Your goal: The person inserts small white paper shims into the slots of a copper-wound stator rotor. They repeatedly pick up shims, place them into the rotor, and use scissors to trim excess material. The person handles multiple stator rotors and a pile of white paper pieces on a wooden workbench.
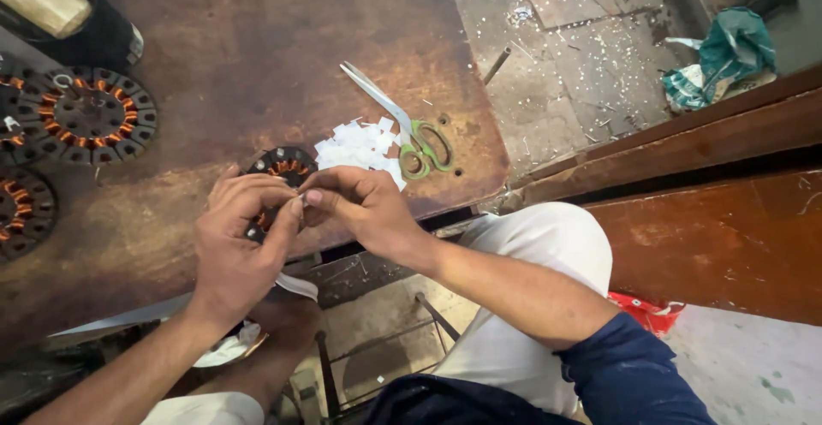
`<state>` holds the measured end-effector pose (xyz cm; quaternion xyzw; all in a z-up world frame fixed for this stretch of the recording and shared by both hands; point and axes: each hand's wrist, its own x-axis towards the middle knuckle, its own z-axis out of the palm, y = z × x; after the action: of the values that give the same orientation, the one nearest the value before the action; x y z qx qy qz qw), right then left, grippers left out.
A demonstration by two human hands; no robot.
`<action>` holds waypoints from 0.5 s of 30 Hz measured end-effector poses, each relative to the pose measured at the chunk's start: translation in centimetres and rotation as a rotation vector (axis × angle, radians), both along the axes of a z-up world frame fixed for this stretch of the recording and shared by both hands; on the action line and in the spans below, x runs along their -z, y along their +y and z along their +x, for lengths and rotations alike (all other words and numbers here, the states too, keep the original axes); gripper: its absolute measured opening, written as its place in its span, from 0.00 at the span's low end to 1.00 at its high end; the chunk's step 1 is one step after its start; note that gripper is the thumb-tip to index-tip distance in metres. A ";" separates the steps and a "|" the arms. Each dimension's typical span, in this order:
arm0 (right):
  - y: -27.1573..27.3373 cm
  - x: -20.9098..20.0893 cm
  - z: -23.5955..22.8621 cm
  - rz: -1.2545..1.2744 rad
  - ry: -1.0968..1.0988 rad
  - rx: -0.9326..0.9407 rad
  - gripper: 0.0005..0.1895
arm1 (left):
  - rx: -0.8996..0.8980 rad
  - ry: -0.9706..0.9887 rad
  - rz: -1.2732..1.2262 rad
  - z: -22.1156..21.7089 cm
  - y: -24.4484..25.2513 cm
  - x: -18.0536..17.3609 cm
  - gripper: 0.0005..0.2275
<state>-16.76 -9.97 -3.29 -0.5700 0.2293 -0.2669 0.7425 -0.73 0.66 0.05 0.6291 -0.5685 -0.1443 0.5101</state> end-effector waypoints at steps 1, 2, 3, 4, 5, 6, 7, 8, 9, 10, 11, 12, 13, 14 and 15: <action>0.0 0.2 0.1 -0.009 0.004 0.021 0.10 | 0.001 -0.005 -0.006 -0.1 0.0 0.0 0.02; 0.2 0.3 0.3 -0.018 0.007 0.041 0.09 | 0.000 -0.010 -0.011 -0.1 0.1 0.0 0.02; 0.3 0.5 0.5 -0.027 0.011 0.061 0.09 | 0.000 -0.015 -0.017 -0.2 0.1 0.0 0.02; 0.5 0.5 0.6 -0.071 0.052 0.110 0.09 | -0.012 -0.028 -0.018 -0.3 0.1 0.1 0.03; 0.9 0.5 0.6 -0.114 0.094 0.159 0.09 | -0.023 -0.040 -0.019 -0.4 0.1 0.1 0.04; 1.2 0.4 0.7 -0.156 0.135 0.204 0.09 | -0.038 -0.052 -0.019 -0.4 0.1 0.2 0.04; 1.4 0.3 0.8 -0.200 0.098 0.223 0.09 | -0.050 -0.064 -0.035 -0.5 0.0 0.2 0.05; 1.8 0.1 0.8 -0.237 0.063 0.238 0.10 | -0.065 -0.074 -0.043 -0.6 0.1 0.2 0.05; 2.2 -0.1 0.8 -0.273 0.028 0.252 0.10 | -0.079 -0.084 -0.051 -0.6 0.2 0.3 0.05; 2.5 -0.2 0.9 -0.307 0.085 0.265 0.10 | -0.075 -0.089 -0.065 -0.5 0.4 0.3 0.05; 2.4 -0.3 0.8 -0.342 0.142 0.277 0.10 | -0.070 -0.094 -0.078 -0.4 0.1 0.5 0.04; 2.7 -0.3 0.7 -0.369 0.203 0.278 0.10 | -0.072 -0.096 -0.080 -0.4 0.4 0.8 0.03; 2.6 -0.3 0.5 -0.370 0.189 0.260 0.11 | -0.050 -0.099 -0.088 -0.4 0.4 1.0 0.03; 2.3 -0.3 0.5 -0.371 0.169 0.241 0.12 | -0.031 -0.108 -0.096 -0.1 0.3 1.2 0.02; 2.2 -0.3 0.4 -0.351 0.143 0.220 0.12 | -0.039 -0.118 -0.096 -0.1 0.3 1.4 0.02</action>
<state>-16.35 -7.82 -3.02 -0.6794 0.2921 -0.3409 0.5804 -0.83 0.98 -1.37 0.6224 -0.5914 -0.0696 0.5079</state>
